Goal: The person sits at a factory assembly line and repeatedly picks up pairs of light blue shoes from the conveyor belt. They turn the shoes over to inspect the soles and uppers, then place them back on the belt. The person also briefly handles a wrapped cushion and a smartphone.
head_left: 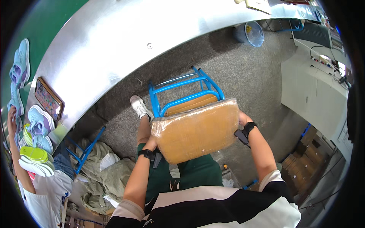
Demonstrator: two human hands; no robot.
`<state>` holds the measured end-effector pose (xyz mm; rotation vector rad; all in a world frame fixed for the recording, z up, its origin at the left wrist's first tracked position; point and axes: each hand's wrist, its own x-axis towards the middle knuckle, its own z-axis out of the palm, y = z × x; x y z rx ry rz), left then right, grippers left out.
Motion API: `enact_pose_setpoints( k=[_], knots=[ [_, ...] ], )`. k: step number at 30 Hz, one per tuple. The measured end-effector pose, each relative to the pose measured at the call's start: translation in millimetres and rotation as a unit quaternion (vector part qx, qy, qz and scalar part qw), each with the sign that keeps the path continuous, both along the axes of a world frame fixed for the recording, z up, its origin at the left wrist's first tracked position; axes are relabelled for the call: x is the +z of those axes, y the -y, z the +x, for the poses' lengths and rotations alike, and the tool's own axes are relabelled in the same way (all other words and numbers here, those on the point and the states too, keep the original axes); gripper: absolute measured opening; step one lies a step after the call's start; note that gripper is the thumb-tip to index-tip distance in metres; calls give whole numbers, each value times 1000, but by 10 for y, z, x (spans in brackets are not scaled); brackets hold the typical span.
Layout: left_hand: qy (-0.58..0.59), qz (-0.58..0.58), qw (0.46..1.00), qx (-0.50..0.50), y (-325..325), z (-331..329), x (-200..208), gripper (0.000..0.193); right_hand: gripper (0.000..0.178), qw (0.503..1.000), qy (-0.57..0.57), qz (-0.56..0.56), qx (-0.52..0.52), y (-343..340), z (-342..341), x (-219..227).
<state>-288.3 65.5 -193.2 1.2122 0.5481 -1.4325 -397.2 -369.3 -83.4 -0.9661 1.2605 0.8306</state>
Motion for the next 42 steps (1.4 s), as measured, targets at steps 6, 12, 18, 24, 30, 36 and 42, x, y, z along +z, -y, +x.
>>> enact_pose_setpoints(
  k=[6, 12, 18, 24, 30, 36, 42],
  knots=[
    [0, -18, 999, 37, 137, -5, 228, 38, 52, 997, 4, 39, 69, 121, 186, -43],
    [-60, 43, 995, 66, -35, 212, 200, 41, 52, 989, 78, 28, 125, 85, 409, -165],
    [-47, 48, 997, 32, -237, 265, 142, 44, 66, 974, 54, 10, 218, 54, 628, -94],
    [18, 63, 998, -1, -275, 373, 327, 43, 83, 999, 45, -26, 15, -33, 650, 245],
    [50, 68, 996, -18, -122, 356, 430, 43, 68, 994, 87, 67, 3, -135, 745, -74],
    [52, 64, 997, -2, -88, 273, 447, 44, 59, 993, 106, 41, 30, -40, 762, -196],
    [79, 65, 995, 18, -59, 234, 352, 45, 69, 970, 109, 11, 219, 146, 961, -184]
  ],
)
